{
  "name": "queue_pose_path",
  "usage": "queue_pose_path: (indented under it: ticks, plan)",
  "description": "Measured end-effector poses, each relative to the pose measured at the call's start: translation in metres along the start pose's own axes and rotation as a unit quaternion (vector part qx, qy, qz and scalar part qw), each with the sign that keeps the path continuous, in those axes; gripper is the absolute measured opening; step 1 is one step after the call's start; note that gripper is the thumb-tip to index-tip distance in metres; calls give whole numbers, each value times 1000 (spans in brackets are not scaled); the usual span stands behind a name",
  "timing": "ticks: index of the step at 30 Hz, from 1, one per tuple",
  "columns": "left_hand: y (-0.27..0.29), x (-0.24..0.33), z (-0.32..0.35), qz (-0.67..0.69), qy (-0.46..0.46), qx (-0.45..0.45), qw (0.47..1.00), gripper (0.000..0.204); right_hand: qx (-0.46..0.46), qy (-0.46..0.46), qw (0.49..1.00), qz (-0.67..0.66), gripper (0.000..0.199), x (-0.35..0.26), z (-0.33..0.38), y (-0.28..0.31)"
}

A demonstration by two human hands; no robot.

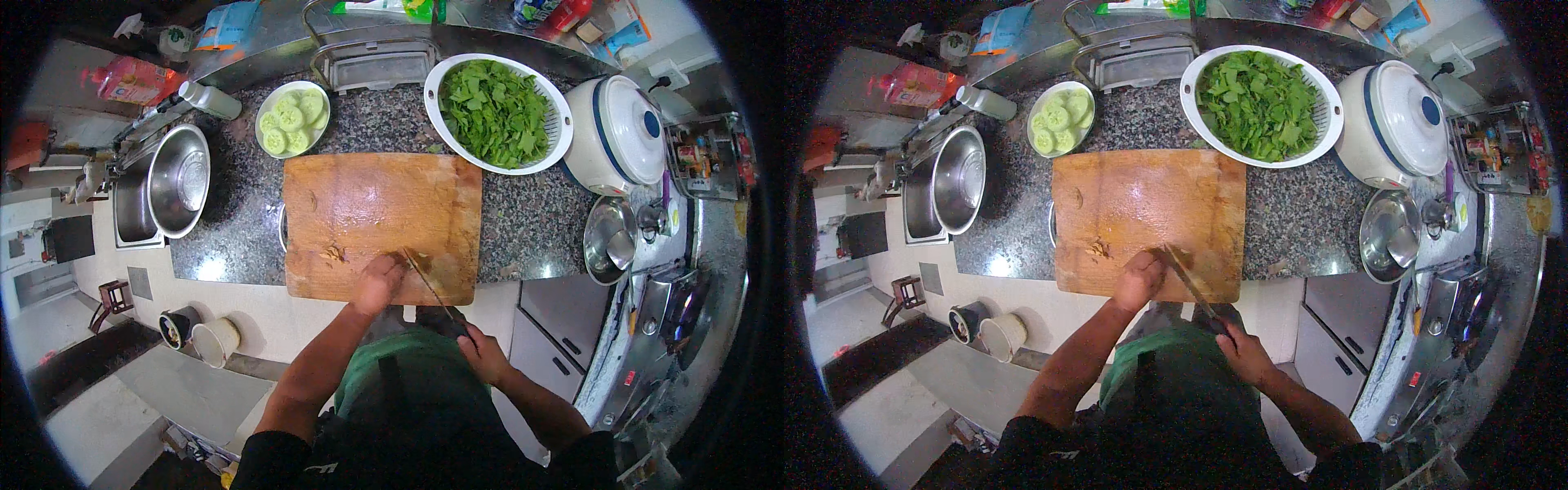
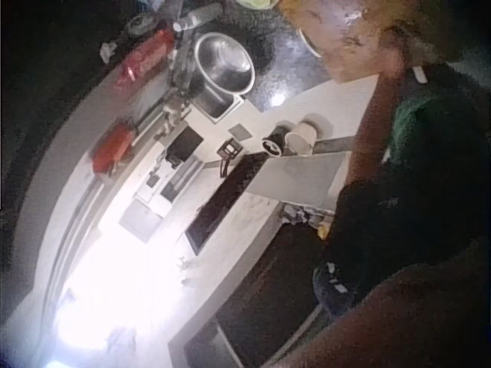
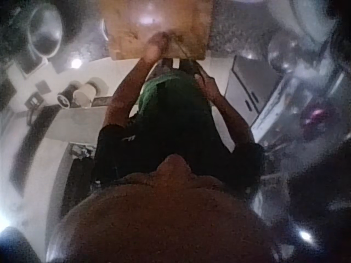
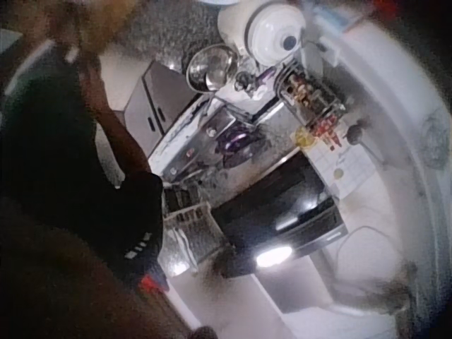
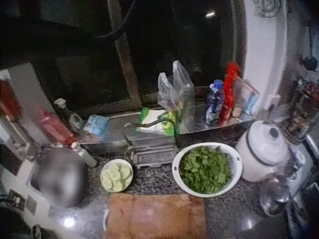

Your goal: The person slices ginger with a cleaver on a wooden cutting board and then pours oil into a wok on a gas stove.

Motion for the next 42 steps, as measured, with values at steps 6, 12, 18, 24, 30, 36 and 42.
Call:
queue_pose_path:
  ticks: [6,12,18,24,30,36,42]
  plan:
    - [-3,0,-2,20,-26,62,998,17,-5,2,1000,15,47,2,8,0]
    - [-2,-1,-1,24,-26,37,999,18,16,21,1000,-3,47,-2,-6,-5]
    - [2,0,-2,18,-15,22,999,16,2,5,1000,12,47,1,8,-3]
    - [0,-1,-1,18,-40,54,998,18,5,24,1000,20,47,0,13,-5]
    - [4,2,-5,29,-40,54,997,19,1,-28,1000,4,46,2,0,-10]
    - [5,4,0,54,-32,70,996,21,12,-23,999,-29,46,-3,8,-12]
    - [-1,3,2,45,-24,82,995,19,-14,-40,999,-15,47,-9,10,-12]
Point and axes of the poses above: each hand's wrist, its own z-axis away from the middle knuckle, its own y-axis out of the back of the hand, x = y × z, the point moved 3 cm from there along -z, towards the middle knuckle, and after that the axes turned 9 degrees about x, right-handed, at the moved point
